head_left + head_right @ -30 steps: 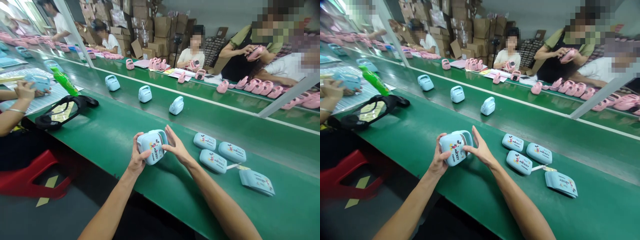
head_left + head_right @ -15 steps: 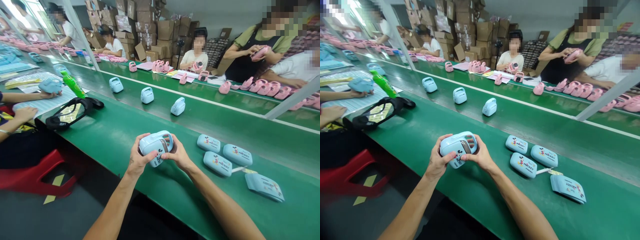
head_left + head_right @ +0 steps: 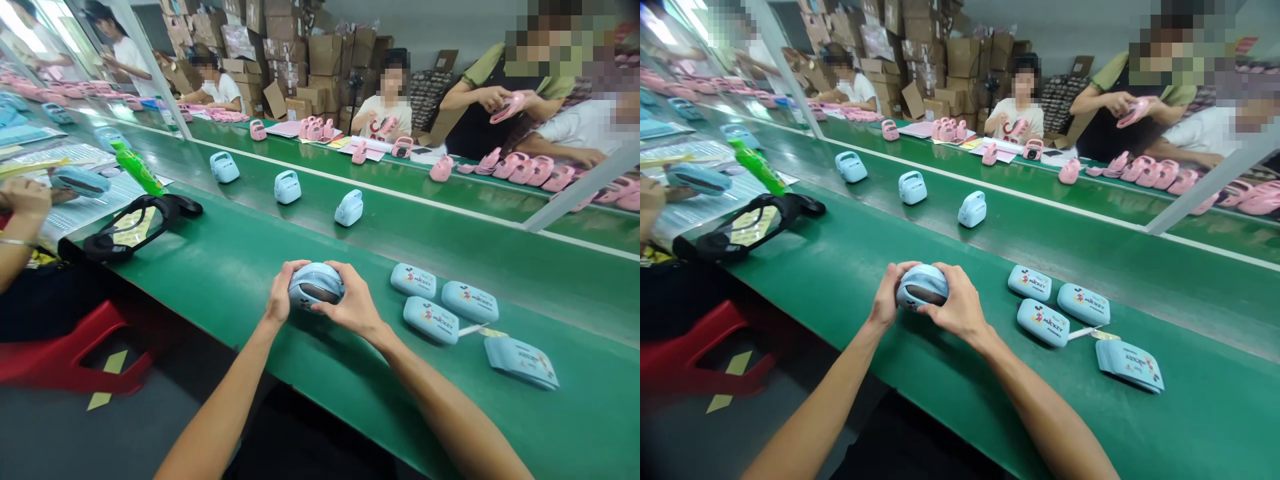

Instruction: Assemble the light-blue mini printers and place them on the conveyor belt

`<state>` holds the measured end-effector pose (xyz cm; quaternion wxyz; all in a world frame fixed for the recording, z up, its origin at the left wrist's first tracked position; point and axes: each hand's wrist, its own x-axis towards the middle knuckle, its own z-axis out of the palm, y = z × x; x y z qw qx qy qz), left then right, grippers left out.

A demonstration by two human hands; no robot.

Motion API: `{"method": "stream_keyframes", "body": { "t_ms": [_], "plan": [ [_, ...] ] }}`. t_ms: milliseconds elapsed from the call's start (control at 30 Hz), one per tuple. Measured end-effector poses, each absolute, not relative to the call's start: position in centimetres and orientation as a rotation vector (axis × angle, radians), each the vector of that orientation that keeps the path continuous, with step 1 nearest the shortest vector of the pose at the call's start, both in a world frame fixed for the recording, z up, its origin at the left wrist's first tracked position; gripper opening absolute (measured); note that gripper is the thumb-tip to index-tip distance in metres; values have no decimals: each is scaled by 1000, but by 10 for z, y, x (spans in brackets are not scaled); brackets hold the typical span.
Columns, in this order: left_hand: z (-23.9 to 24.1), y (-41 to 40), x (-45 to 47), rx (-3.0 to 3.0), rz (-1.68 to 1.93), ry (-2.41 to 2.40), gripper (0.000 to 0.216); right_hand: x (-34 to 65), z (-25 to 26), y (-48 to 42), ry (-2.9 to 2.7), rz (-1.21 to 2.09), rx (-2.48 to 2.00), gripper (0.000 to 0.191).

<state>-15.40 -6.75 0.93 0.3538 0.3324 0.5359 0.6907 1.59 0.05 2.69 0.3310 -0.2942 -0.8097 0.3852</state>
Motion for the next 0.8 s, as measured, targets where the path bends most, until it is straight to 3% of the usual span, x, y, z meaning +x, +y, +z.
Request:
{"method": "stream_keyframes", "body": {
  "t_ms": [167, 367, 667, 800],
  "plan": [
    [-11, -42, -146, 1006, 1736, 1636, 81, 12, 7, 0, -2225, 796, -843, 85],
    [-21, -32, -145, 1004, 1763, 1599, 79, 10, -26, 11, -1992, 1021, -673, 108],
    [-21, -30, -141, 1006, 1780, 1695, 73, 10, -35, 5, -1863, 1188, -688, 80],
    [-18, -30, -140, 1011, 1795, 1750, 69, 12, -32, 6, -1848, 1221, -666, 79]
  ]
}}
